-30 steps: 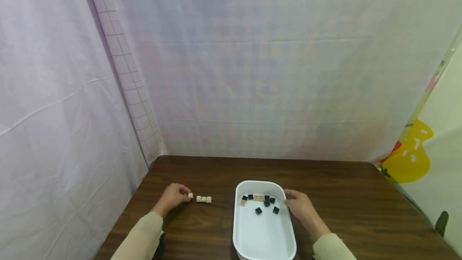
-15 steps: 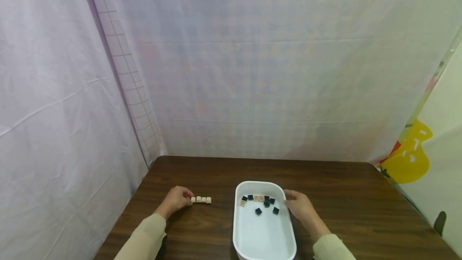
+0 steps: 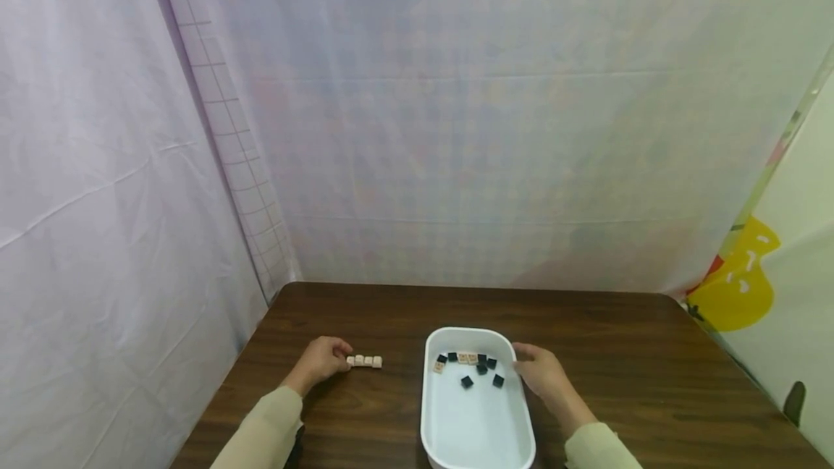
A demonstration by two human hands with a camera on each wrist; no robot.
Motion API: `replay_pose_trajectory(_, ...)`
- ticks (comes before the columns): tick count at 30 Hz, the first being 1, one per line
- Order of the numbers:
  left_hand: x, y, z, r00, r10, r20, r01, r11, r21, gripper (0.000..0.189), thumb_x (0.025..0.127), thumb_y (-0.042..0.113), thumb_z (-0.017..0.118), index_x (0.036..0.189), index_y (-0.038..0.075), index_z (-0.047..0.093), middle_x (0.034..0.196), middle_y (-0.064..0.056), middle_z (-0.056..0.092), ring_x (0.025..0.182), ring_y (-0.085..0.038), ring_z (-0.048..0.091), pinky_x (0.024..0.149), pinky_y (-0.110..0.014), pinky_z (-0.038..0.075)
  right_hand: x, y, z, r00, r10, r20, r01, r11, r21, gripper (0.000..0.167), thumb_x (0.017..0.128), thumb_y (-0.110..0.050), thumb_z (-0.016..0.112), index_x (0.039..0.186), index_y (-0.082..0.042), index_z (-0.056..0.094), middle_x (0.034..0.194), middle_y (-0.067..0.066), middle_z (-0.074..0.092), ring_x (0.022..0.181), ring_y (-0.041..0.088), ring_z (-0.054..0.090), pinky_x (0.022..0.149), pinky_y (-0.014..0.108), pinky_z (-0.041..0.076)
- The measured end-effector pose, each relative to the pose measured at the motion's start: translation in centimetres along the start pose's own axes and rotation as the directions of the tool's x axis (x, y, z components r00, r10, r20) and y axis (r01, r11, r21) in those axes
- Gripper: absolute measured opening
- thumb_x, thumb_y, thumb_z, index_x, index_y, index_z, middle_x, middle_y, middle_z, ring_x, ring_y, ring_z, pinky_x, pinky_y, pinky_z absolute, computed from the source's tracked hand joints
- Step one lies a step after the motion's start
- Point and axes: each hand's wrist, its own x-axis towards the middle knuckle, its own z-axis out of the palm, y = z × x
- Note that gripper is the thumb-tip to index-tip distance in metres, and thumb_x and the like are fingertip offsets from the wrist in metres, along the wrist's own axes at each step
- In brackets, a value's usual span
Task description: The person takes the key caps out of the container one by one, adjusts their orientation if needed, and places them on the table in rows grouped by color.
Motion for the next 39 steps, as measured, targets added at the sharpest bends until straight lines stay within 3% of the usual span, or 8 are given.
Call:
replay_pose_trajectory(9,0.1,0.5,-0.4,1.0,-0.031,-0.001,0.031,0.999,-0.008,0.029,0.071,-0.002,0.076,0.1,-0.001,0.07,0.078,-0.003,0.062,0.071,-0.016,0.056,0.064,-0.032,0.047,0.1,0.2,0.0,1.0,0.017,0.003,-0.017,1.0,-0.011,0.047,0.094,-0.005,0.056,0.139,0.005,0.05,0.14,0.034,0.045,0.12,0.049,0.051,0.093,0.061,0.045)
replay_pose_trajectory(19,1.5,2.5,-0.6,0.998,0.051,-0.047,-0.05,0.998,0.027,0.028,0.081,0.007,0.076,0.107,-0.001,0.071,0.101,-0.012,0.07,0.098,-0.032,0.064,0.085,-0.048,0.051,0.2,0.0,0.0,1.0,-0.002,0.001,0.002,1.0,-0.002,0.046,0.094,-0.004,0.056,0.138,0.006,0.051,0.137,0.034,0.048,0.116,0.046,0.055,0.09,0.058,0.048)
replay_pose_trajectory(25,1.9,4.5,0.5,0.989,0.149,-0.022,-0.148,0.988,0.038,0.027,0.084,0.01,0.075,0.108,-0.001,0.071,0.105,-0.013,0.067,0.101,-0.035,0.062,0.086,-0.049,0.05,0.2,0.1,0.1,1.0,0.008,0.006,-0.008,1.0,-0.007,0.046,0.094,-0.005,0.056,0.138,0.006,0.051,0.14,0.035,0.044,0.122,0.05,0.049,0.095,0.062,0.043)
replay_pose_trajectory(32,2.2,7.1,2.5,0.981,0.187,0.045,-0.187,0.982,0.0,0.027,0.09,0.015,0.071,0.113,0.001,0.07,0.11,-0.013,0.062,0.1,-0.033,0.06,0.085,-0.049,0.05,0.2,0.4,0.1,1.0,0.004,-0.002,-0.004,1.0,0.021,0.045,0.093,-0.004,0.056,0.137,0.005,0.052,0.141,0.034,0.043,0.126,0.051,0.044,0.099,0.063,0.039)
replay_pose_trajectory(39,2.5,9.9,4.4,0.964,0.261,0.047,-0.261,0.965,-0.011,0.026,0.086,0.013,0.075,0.108,0.0,0.071,0.104,-0.011,0.062,0.097,-0.033,0.06,0.083,-0.046,0.051,0.2,0.1,0.1,1.0,0.025,-0.012,-0.025,0.999,0.03,0.046,0.092,-0.003,0.057,0.137,0.005,0.053,0.142,0.034,0.043,0.129,0.052,0.041,0.101,0.064,0.035)
